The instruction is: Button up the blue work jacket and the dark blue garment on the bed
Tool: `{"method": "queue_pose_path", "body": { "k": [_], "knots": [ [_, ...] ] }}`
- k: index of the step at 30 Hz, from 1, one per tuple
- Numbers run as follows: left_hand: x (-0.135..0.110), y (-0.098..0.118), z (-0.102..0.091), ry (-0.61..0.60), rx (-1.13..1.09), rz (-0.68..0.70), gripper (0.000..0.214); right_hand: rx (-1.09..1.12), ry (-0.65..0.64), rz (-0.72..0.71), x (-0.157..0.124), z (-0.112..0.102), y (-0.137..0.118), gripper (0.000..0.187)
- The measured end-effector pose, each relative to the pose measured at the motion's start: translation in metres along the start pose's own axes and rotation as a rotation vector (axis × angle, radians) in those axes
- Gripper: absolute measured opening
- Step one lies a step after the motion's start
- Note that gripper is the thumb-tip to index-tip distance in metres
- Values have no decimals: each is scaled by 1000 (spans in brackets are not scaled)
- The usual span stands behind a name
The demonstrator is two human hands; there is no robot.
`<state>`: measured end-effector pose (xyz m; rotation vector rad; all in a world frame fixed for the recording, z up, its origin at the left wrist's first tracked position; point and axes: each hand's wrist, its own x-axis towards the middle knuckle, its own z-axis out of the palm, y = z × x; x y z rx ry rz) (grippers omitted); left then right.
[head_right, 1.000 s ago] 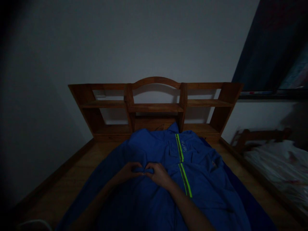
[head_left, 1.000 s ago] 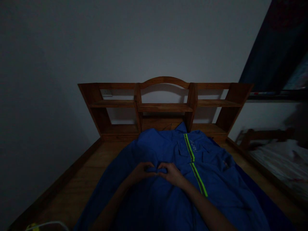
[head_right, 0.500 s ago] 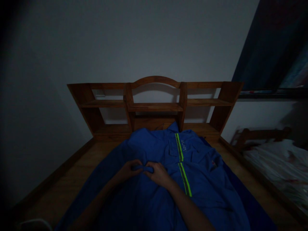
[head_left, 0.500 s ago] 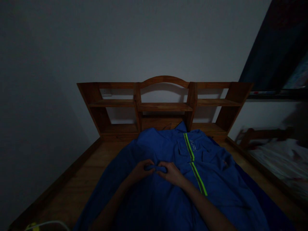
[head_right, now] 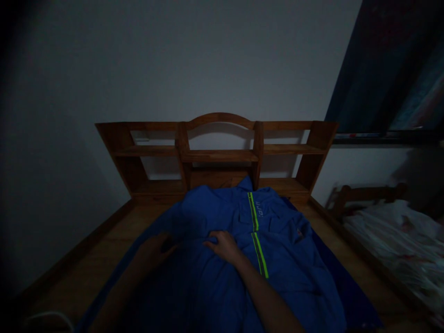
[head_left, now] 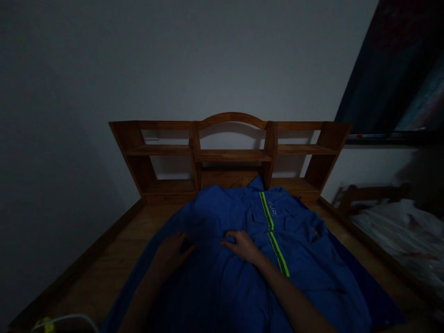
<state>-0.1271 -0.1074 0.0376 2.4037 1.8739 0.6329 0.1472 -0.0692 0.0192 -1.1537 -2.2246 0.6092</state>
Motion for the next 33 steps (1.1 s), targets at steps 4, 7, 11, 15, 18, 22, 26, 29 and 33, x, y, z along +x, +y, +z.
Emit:
{"method": "queue_pose_path", "body": {
  "k": [4,7,11,15,18,22,26,29,33],
  "knots": [
    [-13,-17,12,-67,-165,-155,34,0,5,-13,-1,0,-1,23],
    [-21,-22,24,-16,-334,-299,41,-10,7,-11,-2,0,-3,23],
    [-26,-20,34,36,-415,-369,44,-16,-16,12,-3,-1,-4,24],
    [-28,-17,33,32,-430,-380,44,-21,-14,2,-4,-2,-5,24],
    [-31,-19,27,-15,-503,-360,45,-30,-5,-1,-4,-1,-5,24],
    [-35,-23,20,-60,-606,-310,42,-22,-16,-13,-4,-1,-5,24],
    [-36,-25,20,-64,-598,-326,44,-18,-16,-32,-4,1,-4,25],
    [-35,-24,25,-45,-539,-359,46,-36,-13,-21,-4,2,-2,25],
    [-33,-20,28,2,-476,-343,43,-57,-14,-11,-4,3,-2,24]
  ]
}}
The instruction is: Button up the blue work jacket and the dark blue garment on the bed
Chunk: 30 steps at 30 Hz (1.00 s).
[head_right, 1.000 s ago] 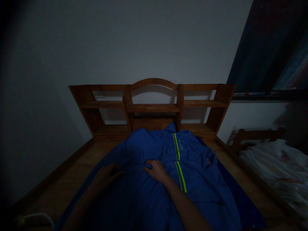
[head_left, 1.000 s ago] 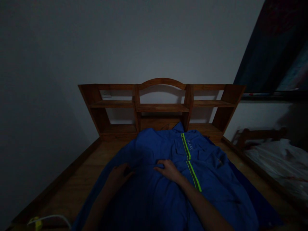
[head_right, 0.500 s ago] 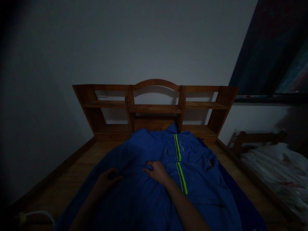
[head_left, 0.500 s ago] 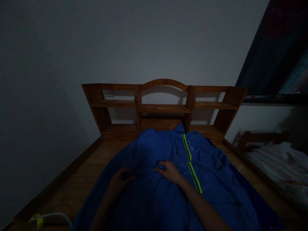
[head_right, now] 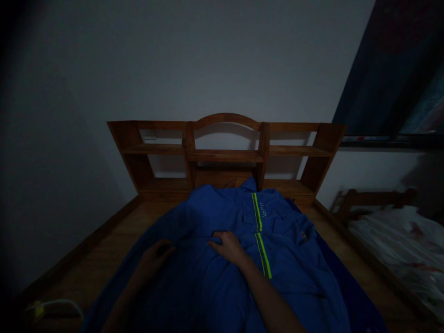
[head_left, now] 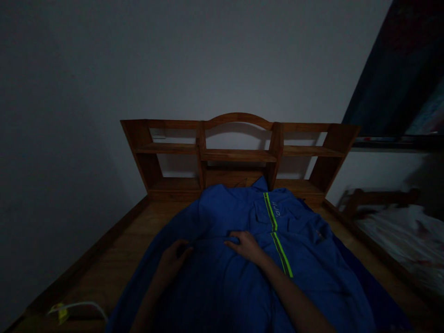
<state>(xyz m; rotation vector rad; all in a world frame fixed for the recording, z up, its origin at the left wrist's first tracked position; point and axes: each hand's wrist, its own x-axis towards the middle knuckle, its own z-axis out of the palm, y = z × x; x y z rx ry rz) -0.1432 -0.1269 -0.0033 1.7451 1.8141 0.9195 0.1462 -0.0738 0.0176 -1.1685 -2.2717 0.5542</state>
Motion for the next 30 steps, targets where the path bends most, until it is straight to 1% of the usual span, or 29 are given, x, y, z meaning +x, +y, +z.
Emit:
{"method": "queue_pose_path", "body": {
  "k": [3,7,9,11,13,16,19,25,27,30],
  "knots": [
    [3,0,-4,1,4,-8,44,-5,-5,-2,-1,-2,-2,24],
    [15,-4,-15,-86,-3,27,41,-1,-11,-3,-2,-6,-4,24],
    [21,-5,-17,-88,10,8,40,4,-17,2,-2,-7,-5,24],
    [24,-1,-13,-32,43,-36,39,1,-25,17,-2,-7,-6,25],
    [25,6,-4,52,101,-62,36,-8,-27,30,-2,-6,-5,26],
    [22,17,10,137,199,-39,30,-13,-22,27,-2,-5,-4,26],
    [20,20,19,145,266,-5,31,-11,-20,14,-2,-3,-2,25],
    [20,15,25,141,357,38,39,-11,-22,16,-2,-4,-1,26],
    [20,16,26,156,354,40,40,-10,-24,14,-2,-5,-2,25],
    [18,19,27,175,326,42,37,-15,-24,19,-3,-6,-4,24]
  ]
}}
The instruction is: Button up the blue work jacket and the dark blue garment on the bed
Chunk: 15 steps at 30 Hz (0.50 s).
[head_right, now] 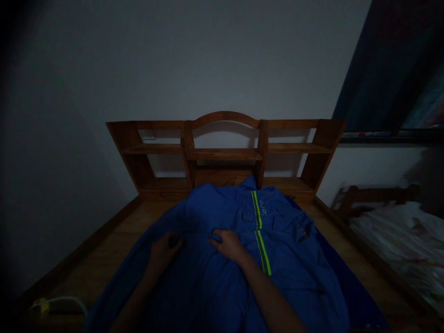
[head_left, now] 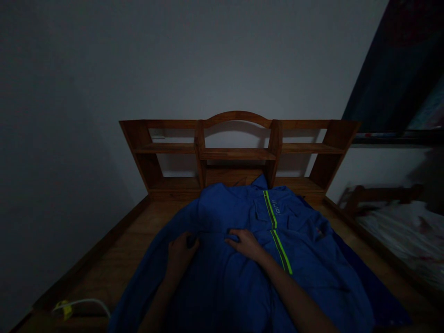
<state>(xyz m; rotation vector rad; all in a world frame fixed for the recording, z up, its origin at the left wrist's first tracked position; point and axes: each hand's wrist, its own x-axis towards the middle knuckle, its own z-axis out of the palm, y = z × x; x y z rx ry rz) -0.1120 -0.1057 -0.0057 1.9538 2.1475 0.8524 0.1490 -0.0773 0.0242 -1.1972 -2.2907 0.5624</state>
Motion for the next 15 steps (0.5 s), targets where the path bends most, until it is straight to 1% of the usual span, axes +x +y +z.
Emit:
{"method": "queue_pose_path", "body": {
  "k": [6,11,15],
  "knots": [
    [-2,-1,-5,-1,-82,26,33,0,-12,12,0,0,-1,23],
    [-3,-9,-10,9,-218,-7,31,-20,-17,28,0,1,1,25],
    [-4,-7,-9,45,-181,43,29,-9,-12,23,0,2,2,30]
  ]
}}
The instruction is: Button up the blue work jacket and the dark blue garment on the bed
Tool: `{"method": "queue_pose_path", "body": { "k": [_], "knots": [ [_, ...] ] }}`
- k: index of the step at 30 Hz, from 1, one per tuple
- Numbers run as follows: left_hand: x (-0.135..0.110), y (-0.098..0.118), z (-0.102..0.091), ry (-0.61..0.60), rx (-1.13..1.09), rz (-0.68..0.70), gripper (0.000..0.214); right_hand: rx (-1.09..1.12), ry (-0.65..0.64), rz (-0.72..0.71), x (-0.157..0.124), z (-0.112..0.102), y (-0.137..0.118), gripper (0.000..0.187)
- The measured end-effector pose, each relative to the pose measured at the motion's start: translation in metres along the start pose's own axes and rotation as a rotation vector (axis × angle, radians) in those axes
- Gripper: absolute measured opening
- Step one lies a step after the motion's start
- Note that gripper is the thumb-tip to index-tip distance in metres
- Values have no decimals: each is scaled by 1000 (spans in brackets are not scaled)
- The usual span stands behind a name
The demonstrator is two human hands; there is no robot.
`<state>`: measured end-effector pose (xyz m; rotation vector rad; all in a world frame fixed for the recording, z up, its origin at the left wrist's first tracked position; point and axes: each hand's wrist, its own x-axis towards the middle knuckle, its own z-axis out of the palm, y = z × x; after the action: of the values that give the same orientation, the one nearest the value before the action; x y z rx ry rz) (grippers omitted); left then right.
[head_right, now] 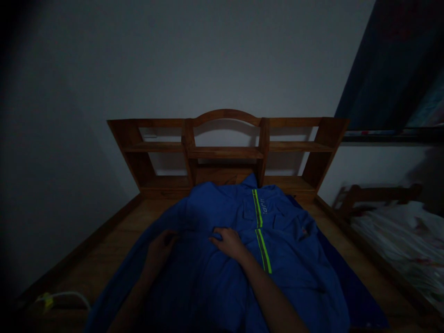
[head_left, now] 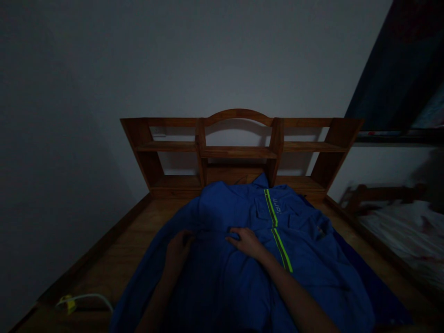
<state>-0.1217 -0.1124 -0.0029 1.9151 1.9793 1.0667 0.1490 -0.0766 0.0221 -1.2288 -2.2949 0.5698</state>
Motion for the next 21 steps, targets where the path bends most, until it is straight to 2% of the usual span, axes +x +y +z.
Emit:
{"method": "queue_pose_path", "body": {
  "k": [3,7,11,14,18,21],
  "knots": [
    [1,2,-6,-29,149,61,27,4,-1,-9,0,1,1,31],
    [12,-12,-34,-80,271,106,37,9,7,-19,0,2,2,32],
    [27,-46,-66,-129,234,40,45,29,6,-40,0,1,2,31],
    [33,-67,-80,-187,162,-1,44,36,-3,-38,0,0,2,30],
    [32,-77,-88,-271,-36,-125,46,34,4,-26,-1,0,0,29],
    [31,-76,-93,-286,-87,-198,46,33,-3,-21,-1,-1,-1,28]
  ]
}}
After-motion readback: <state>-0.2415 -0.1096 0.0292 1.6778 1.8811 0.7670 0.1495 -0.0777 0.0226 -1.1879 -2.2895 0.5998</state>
